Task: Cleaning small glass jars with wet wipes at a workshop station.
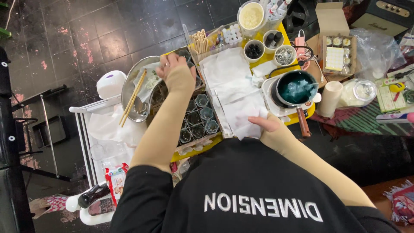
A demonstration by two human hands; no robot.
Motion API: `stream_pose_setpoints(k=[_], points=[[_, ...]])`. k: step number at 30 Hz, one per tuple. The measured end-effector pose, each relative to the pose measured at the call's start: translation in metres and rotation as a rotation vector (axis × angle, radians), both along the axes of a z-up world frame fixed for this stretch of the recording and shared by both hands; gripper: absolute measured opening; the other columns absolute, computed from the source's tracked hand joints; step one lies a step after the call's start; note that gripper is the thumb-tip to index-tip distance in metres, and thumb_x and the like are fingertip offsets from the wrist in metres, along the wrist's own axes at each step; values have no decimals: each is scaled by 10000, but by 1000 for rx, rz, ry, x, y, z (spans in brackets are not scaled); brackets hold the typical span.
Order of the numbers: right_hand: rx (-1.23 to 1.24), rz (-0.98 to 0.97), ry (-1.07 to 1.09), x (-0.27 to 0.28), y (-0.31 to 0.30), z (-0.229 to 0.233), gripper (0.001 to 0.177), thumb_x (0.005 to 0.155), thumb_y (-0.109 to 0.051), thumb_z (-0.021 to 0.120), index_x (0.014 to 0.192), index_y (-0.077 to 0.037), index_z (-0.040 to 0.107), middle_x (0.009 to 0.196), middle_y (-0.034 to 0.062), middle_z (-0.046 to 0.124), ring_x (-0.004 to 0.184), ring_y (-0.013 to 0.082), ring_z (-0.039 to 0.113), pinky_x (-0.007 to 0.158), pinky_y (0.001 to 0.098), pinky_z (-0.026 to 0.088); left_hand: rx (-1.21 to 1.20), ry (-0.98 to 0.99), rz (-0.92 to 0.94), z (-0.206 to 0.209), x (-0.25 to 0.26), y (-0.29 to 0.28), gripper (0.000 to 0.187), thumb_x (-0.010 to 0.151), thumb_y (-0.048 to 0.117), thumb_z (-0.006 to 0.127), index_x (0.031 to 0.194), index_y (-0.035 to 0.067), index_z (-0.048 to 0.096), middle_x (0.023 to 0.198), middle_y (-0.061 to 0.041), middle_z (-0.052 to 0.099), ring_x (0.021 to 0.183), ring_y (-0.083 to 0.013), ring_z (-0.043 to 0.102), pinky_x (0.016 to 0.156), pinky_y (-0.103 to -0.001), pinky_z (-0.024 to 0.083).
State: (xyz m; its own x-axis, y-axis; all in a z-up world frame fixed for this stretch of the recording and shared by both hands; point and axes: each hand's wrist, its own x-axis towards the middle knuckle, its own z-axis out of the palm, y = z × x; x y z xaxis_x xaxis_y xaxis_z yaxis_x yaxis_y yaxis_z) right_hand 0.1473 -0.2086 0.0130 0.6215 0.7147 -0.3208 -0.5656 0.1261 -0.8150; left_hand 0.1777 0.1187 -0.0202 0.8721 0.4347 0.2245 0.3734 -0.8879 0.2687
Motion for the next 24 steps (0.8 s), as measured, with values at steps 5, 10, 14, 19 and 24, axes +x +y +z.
stream_pose_setpoints(k=[5,10,14,19,24], points=[[-41,-43,160,1,-7,9,350,957,-62,597,1289,53,593,1207,147,712,1108,232,687,966,383,534,115,422,158,-71,72,49,521,803,425,771,1150,43,701,1518,-237,361,1470,-395,255,1139,-636,140],[-32,-74,246,4,-11,12,334,967,-88,593,1265,61,624,1190,149,719,1088,227,693,958,370,525,144,490,185,-106,93,71,1065,680,643,799,1488,19,497,1609,-322,159,1510,-428,100,1107,-625,23],[-49,-86,292,3,-15,7,350,956,-97,602,1275,46,622,1195,138,716,1098,228,688,967,373,518,59,692,173,-53,86,53,791,821,583,745,1417,88,584,1668,-226,156,1560,-410,80,1190,-638,59],[-59,-110,282,-1,-18,-4,381,939,-89,615,1301,29,610,1207,123,712,1120,221,676,984,372,507,-13,736,227,-48,92,51,800,817,587,765,1418,91,587,1691,-203,157,1582,-369,104,1216,-584,95],[17,-60,282,-5,-18,-5,399,947,-87,607,1327,36,596,1233,126,703,1147,218,666,996,374,500,-33,634,378,-80,96,66,1192,635,609,899,1520,-10,395,1597,-192,262,1435,-268,314,1142,-473,213]])
